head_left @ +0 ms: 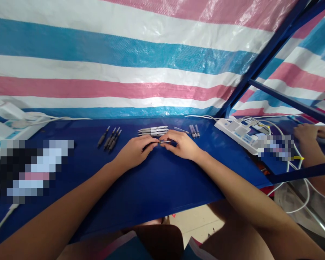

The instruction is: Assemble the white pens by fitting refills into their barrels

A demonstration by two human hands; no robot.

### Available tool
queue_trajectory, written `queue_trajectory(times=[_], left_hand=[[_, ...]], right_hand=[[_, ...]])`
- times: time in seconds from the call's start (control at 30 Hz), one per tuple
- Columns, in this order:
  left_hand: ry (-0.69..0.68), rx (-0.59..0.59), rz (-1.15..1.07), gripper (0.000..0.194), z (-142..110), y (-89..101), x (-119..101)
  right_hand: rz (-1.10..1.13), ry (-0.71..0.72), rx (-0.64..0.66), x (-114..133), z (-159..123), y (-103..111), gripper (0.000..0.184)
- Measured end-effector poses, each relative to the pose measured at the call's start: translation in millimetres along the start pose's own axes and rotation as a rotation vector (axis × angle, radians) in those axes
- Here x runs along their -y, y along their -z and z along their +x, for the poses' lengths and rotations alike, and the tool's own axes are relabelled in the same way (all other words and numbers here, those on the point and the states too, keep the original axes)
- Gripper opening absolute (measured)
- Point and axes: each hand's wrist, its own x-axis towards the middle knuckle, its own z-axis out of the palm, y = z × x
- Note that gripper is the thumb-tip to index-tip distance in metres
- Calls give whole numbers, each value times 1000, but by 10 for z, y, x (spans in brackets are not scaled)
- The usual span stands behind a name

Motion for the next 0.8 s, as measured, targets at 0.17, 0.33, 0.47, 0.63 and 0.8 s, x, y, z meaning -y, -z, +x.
queue_trajectory(times=[0.17,0.33,0.47,0.63,0.8], left_hand=[[91,-54,-61,32,-5,-19,27],[184,4,-210,36,-22,-43,38],[228,-15,-335,41,-23,-76,34],[171,-71,-263,32,-32,-72,70],[17,-93,-100,19,-47,-54,62]], right_hand=[[35,-9,2,70,6,-26,18],[59,39,0,37,-1,-34,12],[93,21,-37,23,13,-57,14],[183,-83,-84,49,12,-113,10],[458,-276,-24,42,-4,-155,27]])
